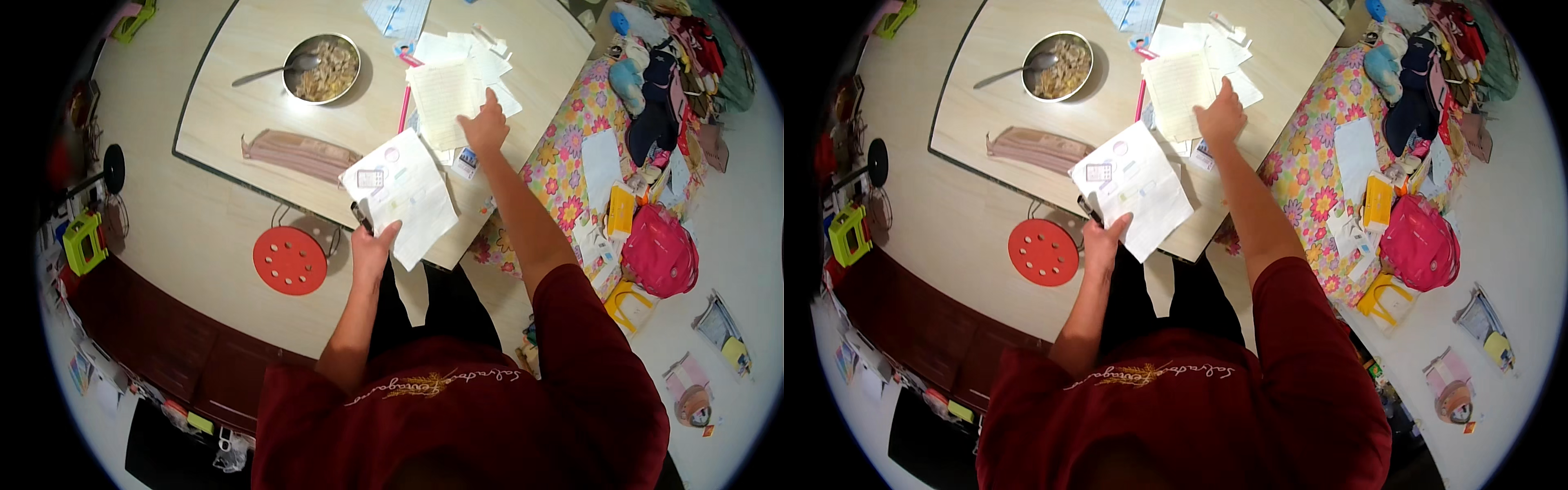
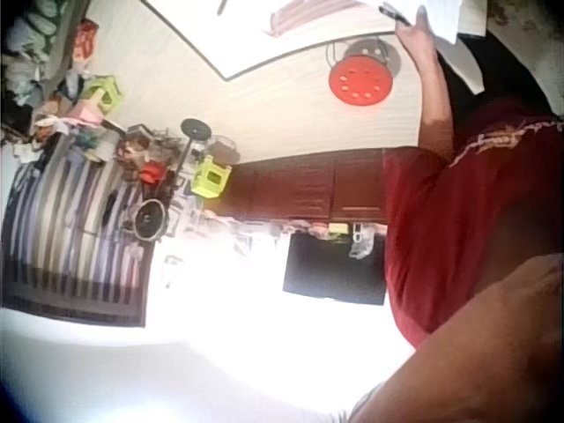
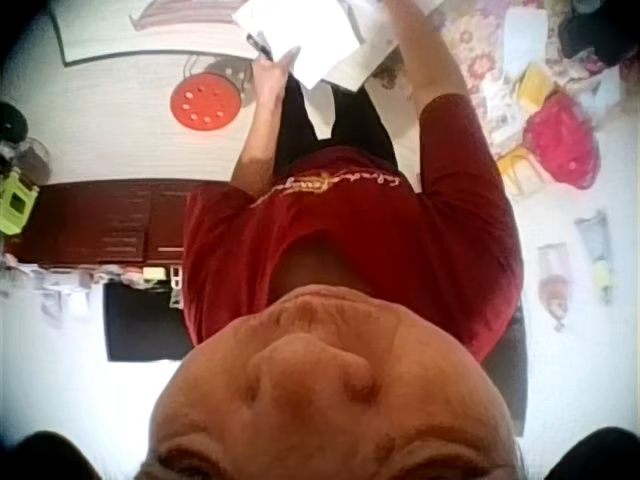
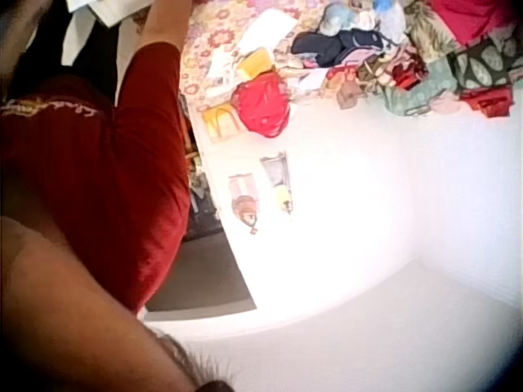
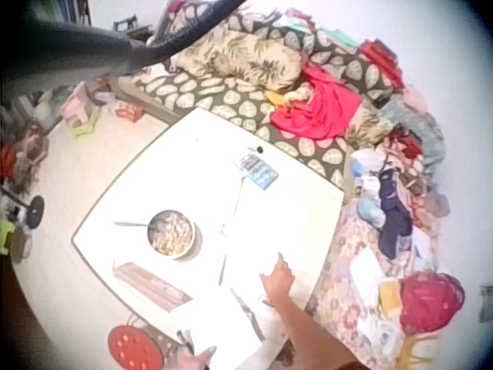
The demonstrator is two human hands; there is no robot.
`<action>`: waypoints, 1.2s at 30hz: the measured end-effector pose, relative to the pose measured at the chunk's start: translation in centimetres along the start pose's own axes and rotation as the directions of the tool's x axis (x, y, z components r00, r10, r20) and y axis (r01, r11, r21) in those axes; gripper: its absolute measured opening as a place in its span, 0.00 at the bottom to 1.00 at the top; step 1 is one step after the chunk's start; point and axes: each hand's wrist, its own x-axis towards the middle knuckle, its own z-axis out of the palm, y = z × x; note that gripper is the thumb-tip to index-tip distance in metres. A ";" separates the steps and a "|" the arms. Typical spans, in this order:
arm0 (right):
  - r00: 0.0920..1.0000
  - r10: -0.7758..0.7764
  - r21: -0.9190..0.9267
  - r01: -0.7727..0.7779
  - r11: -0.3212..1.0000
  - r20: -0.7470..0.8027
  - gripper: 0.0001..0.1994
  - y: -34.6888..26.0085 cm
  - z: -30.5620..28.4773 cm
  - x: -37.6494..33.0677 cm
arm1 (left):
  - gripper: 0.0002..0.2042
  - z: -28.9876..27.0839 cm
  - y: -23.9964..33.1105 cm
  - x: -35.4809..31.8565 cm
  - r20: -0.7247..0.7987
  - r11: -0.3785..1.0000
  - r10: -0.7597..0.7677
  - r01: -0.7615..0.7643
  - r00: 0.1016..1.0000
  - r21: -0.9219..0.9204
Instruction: The person sorts through various papers and cards on a table, discarding several scraps into a trash bin and placing the remaining documents into a pink backpack.
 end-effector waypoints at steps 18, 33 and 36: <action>0.742 -0.281 0.559 -0.149 0.816 0.608 0.17 4.1 -5.0 -11.6 | 0.09 1.5 -0.3 0.4 0.038 0.965 -0.130 0.135 0.991 -0.226; 0.881 -0.371 0.535 0.171 0.827 0.293 0.15 5.0 -1.3 -18.6 | 0.19 -0.9 -3.7 -1.1 -0.003 0.988 -0.078 0.077 0.997 -0.133; 0.876 -0.412 0.517 0.239 0.822 0.250 0.14 4.6 -1.5 -19.0 | 0.17 0.0 -2.9 -1.1 -0.077 0.999 -0.033 0.033 0.997 -0.010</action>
